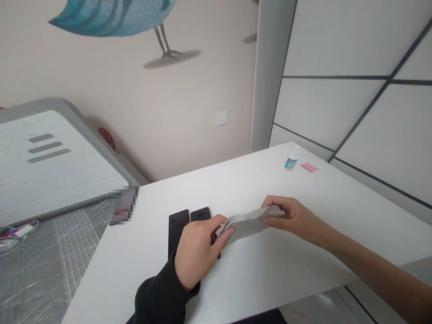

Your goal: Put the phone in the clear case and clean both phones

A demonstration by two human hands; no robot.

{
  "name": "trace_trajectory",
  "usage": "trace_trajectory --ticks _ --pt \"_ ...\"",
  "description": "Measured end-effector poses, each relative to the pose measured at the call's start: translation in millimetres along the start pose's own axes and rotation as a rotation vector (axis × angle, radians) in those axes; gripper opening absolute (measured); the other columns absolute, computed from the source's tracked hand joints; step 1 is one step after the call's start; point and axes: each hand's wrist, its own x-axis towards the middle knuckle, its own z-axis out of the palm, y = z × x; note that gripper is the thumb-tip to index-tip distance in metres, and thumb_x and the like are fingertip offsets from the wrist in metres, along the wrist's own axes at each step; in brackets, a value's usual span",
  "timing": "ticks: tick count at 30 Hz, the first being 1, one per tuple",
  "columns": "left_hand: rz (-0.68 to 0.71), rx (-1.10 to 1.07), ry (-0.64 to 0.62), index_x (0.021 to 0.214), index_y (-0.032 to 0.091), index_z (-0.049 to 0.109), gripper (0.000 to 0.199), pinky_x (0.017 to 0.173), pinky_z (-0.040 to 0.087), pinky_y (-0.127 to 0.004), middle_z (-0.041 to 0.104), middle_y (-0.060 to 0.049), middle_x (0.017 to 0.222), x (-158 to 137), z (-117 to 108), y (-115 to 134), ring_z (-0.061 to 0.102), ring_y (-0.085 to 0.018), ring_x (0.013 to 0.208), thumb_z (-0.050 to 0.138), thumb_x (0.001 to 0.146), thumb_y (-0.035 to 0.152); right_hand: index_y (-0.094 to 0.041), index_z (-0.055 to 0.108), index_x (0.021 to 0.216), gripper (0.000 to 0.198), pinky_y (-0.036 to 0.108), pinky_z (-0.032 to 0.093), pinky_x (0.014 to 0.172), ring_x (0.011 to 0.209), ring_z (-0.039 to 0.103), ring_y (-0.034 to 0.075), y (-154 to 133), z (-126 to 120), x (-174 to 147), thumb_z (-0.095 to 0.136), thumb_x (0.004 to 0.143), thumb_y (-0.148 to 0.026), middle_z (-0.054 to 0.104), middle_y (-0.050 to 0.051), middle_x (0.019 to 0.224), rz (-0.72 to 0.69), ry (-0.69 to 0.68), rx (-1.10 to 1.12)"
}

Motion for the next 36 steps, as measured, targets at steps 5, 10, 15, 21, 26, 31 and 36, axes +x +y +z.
trace_trajectory --ticks 5,10,15,21,26,31,36 --pt "0.130 -0.038 0.048 0.069 0.020 0.058 0.043 0.059 0.035 -0.025 0.057 0.003 0.062 -17.9 -1.1 7.9 0.053 -0.013 0.058 0.042 0.106 0.038 -0.019 0.061 0.075 0.054 0.028 0.041 0.062 0.067 0.051 0.016 -5.7 6.8 -19.4 0.065 0.084 -0.072 0.054 0.000 0.070 -0.072 0.025 0.074" --pt "0.308 -0.076 0.172 0.071 0.021 0.061 0.043 0.059 0.041 -0.025 0.063 0.001 0.065 -41.7 -6.6 32.4 0.057 -0.014 0.060 0.040 0.107 0.032 -0.022 0.059 0.072 0.053 0.027 0.041 0.051 0.055 0.050 0.015 -22.3 17.0 -51.1 0.051 0.096 -0.069 0.052 0.000 0.061 -0.279 0.314 -0.121" --pt "0.476 -0.085 0.173 0.095 0.023 0.069 0.034 0.061 0.048 -0.026 0.075 0.001 0.077 -71.3 -15.1 58.7 0.067 -0.014 0.065 0.038 0.108 0.027 -0.026 0.061 0.077 0.042 0.029 0.041 0.042 0.045 0.054 0.017 -31.4 22.5 -85.1 0.042 0.105 -0.052 0.060 0.001 0.058 -0.513 0.503 -0.340" --pt "0.238 0.250 0.144 0.068 0.022 0.062 0.046 0.060 0.049 -0.027 0.067 0.001 0.065 -32.4 -3.8 31.8 0.065 -0.016 0.063 0.041 0.107 0.036 -0.025 0.054 0.084 0.038 0.030 0.051 0.061 0.065 0.064 0.020 -11.1 14.5 -35.4 0.033 0.106 -0.048 0.063 0.002 0.071 -0.338 0.507 -0.524" --pt "0.016 0.487 0.136 0.121 0.013 0.067 0.029 0.093 0.054 -0.051 0.073 -0.018 0.117 31.0 19.7 -13.3 0.069 -0.034 0.109 0.057 0.100 0.030 -0.016 0.051 0.129 0.038 0.043 0.056 0.080 0.087 0.071 0.029 42.5 -0.7 33.3 0.048 0.095 -0.033 0.073 0.013 0.102 -0.153 0.446 -0.721" --pt "0.111 0.531 0.060 0.142 0.017 0.055 0.045 0.117 0.038 -0.059 0.059 -0.016 0.148 31.6 41.3 -14.8 0.053 -0.035 0.137 0.059 0.100 0.030 -0.016 0.055 0.136 0.043 0.057 0.042 0.113 0.132 0.056 0.034 57.5 -13.8 36.3 0.047 0.096 -0.032 0.062 0.018 0.140 -0.307 0.369 -0.813" --pt "0.199 0.524 -0.129 0.155 0.015 0.040 0.078 0.120 0.035 -0.058 0.040 -0.015 0.164 26.2 70.8 -17.7 0.042 -0.035 0.148 0.048 0.097 0.067 -0.023 0.060 0.140 0.044 0.058 0.038 0.119 0.140 0.052 0.030 65.4 -4.6 19.9 0.055 0.099 -0.038 0.060 0.013 0.148 -0.397 0.088 -0.919"
